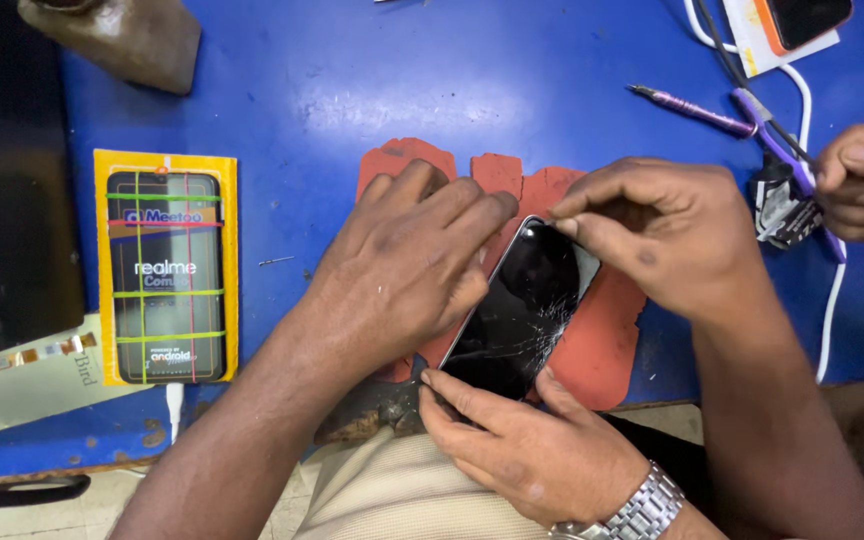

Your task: The person works at a repair bench disassembling a smartphone, peeling the old display assembly away from the frame and handling small internal components. They connect a new replacement screen to the frame, power the phone on to test it, and wrap rubber bands around the assembled phone to hold the parts together. They then handle a second phone with a cracked screen on the bench.

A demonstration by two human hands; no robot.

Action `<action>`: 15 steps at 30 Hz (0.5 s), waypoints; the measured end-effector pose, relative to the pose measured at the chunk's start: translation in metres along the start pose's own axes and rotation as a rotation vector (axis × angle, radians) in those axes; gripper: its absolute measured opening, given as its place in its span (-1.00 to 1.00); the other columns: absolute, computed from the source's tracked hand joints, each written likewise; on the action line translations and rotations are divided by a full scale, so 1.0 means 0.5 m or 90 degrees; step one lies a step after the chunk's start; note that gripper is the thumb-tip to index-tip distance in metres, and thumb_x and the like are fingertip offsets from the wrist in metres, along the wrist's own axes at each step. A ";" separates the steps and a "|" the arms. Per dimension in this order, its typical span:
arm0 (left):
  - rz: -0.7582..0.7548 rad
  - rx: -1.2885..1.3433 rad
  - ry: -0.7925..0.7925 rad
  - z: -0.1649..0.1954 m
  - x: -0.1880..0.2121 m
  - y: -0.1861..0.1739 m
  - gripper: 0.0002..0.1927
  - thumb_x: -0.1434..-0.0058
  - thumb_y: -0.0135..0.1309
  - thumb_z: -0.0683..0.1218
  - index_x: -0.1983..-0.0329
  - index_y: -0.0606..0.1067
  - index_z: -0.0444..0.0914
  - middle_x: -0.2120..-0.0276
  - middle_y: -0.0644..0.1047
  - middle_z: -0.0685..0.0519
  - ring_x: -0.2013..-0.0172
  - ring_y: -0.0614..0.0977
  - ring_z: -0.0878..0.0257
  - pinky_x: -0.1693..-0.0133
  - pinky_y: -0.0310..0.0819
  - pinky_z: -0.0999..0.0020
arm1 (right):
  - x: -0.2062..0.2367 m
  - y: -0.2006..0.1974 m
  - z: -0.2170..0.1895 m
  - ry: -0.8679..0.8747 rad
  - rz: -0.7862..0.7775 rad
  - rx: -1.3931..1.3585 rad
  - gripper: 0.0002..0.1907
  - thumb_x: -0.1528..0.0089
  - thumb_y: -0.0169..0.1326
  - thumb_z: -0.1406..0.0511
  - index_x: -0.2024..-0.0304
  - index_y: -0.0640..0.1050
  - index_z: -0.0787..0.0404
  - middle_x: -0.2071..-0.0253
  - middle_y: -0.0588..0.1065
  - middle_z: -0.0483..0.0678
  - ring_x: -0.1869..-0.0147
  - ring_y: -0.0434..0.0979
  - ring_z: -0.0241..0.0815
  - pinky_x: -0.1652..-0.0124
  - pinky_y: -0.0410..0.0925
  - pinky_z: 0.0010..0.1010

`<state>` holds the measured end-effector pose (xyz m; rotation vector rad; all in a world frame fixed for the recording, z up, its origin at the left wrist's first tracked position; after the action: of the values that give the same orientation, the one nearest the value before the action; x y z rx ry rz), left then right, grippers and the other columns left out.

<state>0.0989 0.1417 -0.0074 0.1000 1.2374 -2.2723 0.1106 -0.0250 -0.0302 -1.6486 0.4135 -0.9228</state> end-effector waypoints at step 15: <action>-0.005 -0.070 0.021 0.007 -0.013 0.019 -0.54 -0.05 0.27 -0.02 -0.05 0.58 -0.18 0.11 0.48 0.06 0.07 0.48 0.06 0.10 0.33 0.07 | 0.020 -0.010 0.013 0.125 0.108 -0.138 -0.45 -0.19 -0.07 0.17 -0.24 0.43 0.13 -0.38 0.29 -0.12 -0.47 0.16 -0.36 0.12 0.45 0.23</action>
<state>0.1099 0.1379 -0.0105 0.0925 1.3799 -2.2113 0.1209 -0.0265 -0.0223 -1.6923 0.7996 -0.9411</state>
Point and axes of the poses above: each hand's wrist, its own x-axis away from the middle knuckle, its own y-axis out of the palm, z = x × y, the point moved 7 cm from there along -x, towards the middle knuckle
